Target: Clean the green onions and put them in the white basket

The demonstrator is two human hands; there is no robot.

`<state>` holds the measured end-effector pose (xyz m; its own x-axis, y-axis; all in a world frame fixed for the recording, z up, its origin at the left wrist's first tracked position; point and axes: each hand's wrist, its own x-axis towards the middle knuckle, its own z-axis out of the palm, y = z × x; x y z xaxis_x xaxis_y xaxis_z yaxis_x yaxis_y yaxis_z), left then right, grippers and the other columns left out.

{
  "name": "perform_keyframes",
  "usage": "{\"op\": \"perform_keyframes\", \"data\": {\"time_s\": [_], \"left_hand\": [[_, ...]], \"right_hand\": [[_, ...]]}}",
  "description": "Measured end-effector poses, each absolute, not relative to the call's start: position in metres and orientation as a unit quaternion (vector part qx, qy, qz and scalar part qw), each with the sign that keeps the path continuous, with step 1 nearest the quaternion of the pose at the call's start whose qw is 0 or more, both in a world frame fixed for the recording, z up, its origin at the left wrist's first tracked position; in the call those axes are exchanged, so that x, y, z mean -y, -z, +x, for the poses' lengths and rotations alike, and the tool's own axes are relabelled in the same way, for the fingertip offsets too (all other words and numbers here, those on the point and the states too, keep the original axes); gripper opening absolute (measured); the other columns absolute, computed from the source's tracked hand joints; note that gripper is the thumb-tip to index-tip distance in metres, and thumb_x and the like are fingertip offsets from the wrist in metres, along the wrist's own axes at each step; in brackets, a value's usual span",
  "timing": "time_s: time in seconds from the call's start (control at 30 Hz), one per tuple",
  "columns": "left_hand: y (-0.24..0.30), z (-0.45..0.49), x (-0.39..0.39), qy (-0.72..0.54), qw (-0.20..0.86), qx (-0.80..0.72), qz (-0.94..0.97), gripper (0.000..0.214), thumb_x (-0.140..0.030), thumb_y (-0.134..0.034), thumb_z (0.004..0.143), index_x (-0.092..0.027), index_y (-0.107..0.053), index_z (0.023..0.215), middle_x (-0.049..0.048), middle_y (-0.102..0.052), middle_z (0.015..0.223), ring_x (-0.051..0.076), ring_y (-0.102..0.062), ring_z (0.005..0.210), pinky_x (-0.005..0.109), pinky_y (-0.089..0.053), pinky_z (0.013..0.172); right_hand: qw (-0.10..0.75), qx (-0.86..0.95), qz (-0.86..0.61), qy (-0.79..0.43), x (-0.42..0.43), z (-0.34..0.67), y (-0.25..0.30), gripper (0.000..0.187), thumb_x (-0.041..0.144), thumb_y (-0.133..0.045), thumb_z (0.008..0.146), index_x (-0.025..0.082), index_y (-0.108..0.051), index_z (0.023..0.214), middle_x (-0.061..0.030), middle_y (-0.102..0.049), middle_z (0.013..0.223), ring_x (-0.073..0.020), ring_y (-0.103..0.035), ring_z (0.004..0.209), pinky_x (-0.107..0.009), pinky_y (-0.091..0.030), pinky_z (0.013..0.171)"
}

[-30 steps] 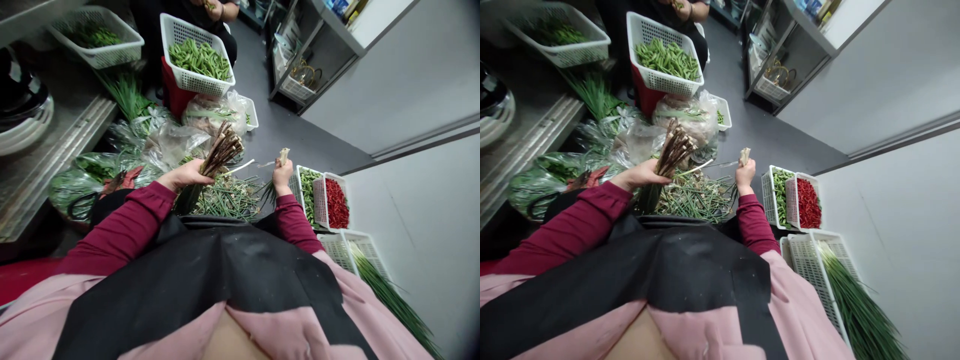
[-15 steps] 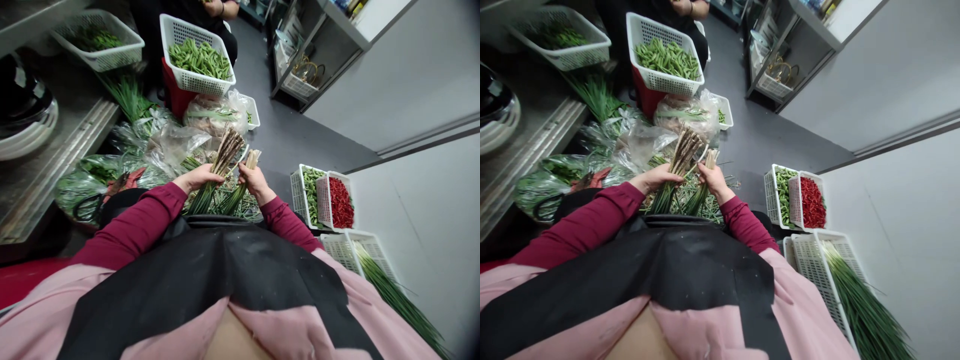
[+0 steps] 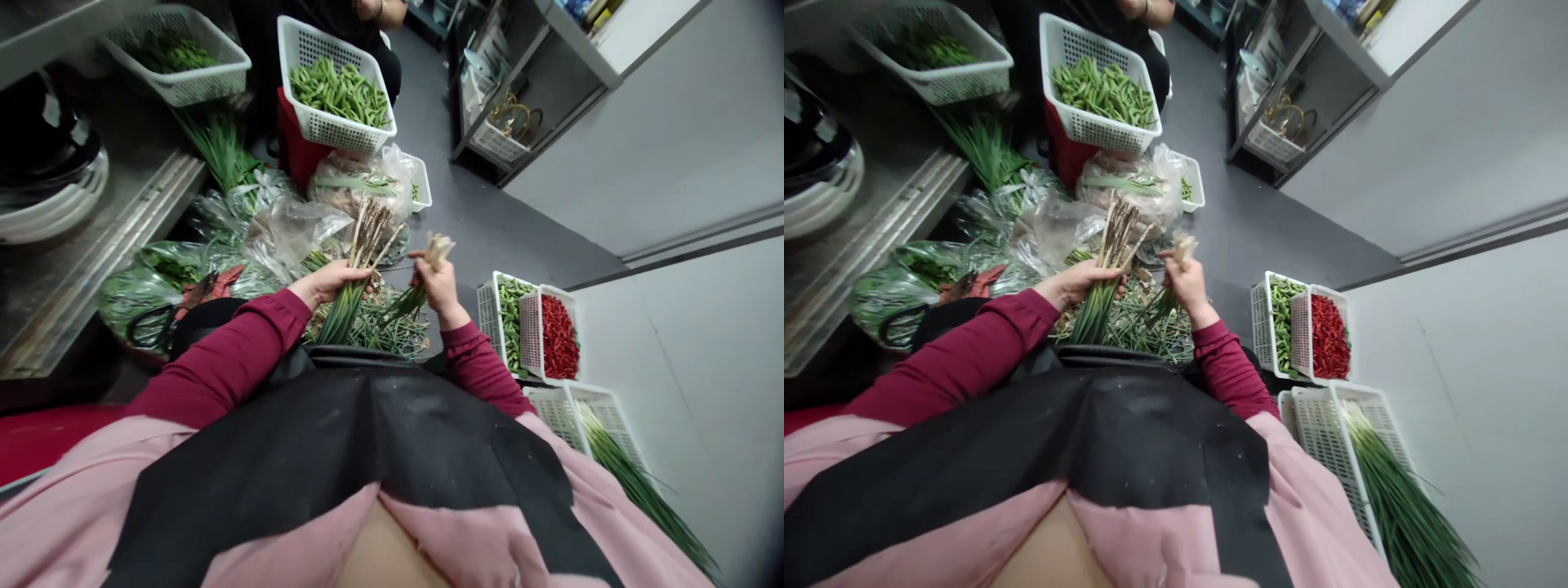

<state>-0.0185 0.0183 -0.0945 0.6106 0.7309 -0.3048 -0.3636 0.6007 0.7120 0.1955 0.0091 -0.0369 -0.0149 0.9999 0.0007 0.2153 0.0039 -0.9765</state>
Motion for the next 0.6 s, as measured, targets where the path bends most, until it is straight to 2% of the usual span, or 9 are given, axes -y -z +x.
{"op": "perform_keyframes", "data": {"time_s": [0.1, 0.27, 0.43, 0.5, 0.6], "left_hand": [[0.094, -0.012, -0.016, -0.349, 0.833, -0.312, 0.294, 0.026, -0.022, -0.077, 0.07, -0.01, -0.064, 0.089, 0.0059, -0.067, 0.069, 0.016, -0.063, 0.059, 0.03, -0.053, 0.057], [0.094, -0.007, -0.012, -0.368, 0.819, -0.333, 0.289, 0.03, -0.025, -0.075, 0.073, -0.01, -0.064, 0.097, 0.0058, -0.069, 0.07, 0.015, -0.062, 0.055, 0.028, -0.052, 0.055], [0.093, -0.007, -0.012, -0.398, 0.799, -0.339, 0.297, 0.037, -0.022, -0.076, 0.069, -0.01, -0.063, 0.103, 0.0066, -0.07, 0.078, 0.018, -0.066, 0.068, 0.032, -0.055, 0.067], [0.09, -0.009, -0.012, -0.405, 0.792, -0.339, 0.305, 0.037, -0.021, -0.076, 0.067, -0.01, -0.064, 0.1, 0.0063, -0.07, 0.079, 0.018, -0.066, 0.071, 0.033, -0.055, 0.071], [0.086, -0.014, -0.014, -0.407, 0.771, -0.352, 0.341, 0.033, -0.022, -0.078, 0.064, -0.01, -0.065, 0.092, 0.0062, -0.069, 0.075, 0.017, -0.064, 0.067, 0.033, -0.054, 0.069]], "right_hand": [[0.344, 0.587, -0.553, -0.481, 0.004, 0.166, 0.055, 0.031, 0.038, -0.076, 0.065, 0.013, -0.064, 0.08, 0.0033, -0.058, 0.058, -0.0075, -0.047, 0.047, -0.022, -0.04, 0.047], [0.358, 0.519, -0.57, -0.527, 0.011, 0.139, 0.077, 0.032, 0.038, -0.076, 0.064, 0.015, -0.058, 0.077, 0.0056, -0.053, 0.052, -0.0073, -0.044, 0.042, -0.022, -0.038, 0.041], [0.335, 0.522, -0.577, -0.532, 0.01, 0.141, 0.077, 0.031, 0.032, -0.079, 0.06, 0.016, -0.058, 0.076, 0.0048, -0.056, 0.055, -0.0059, -0.043, 0.041, -0.021, -0.034, 0.039], [0.345, 0.505, -0.576, -0.543, 0.009, 0.143, 0.076, 0.032, 0.031, -0.08, 0.058, 0.015, -0.06, 0.078, 0.0058, -0.055, 0.053, -0.0066, -0.042, 0.04, -0.022, -0.035, 0.039], [0.361, 0.472, -0.552, -0.585, 0.008, 0.151, 0.075, 0.035, 0.032, -0.078, 0.059, 0.014, -0.065, 0.086, 0.0055, -0.055, 0.054, -0.0084, -0.044, 0.042, -0.024, -0.038, 0.043]]}}
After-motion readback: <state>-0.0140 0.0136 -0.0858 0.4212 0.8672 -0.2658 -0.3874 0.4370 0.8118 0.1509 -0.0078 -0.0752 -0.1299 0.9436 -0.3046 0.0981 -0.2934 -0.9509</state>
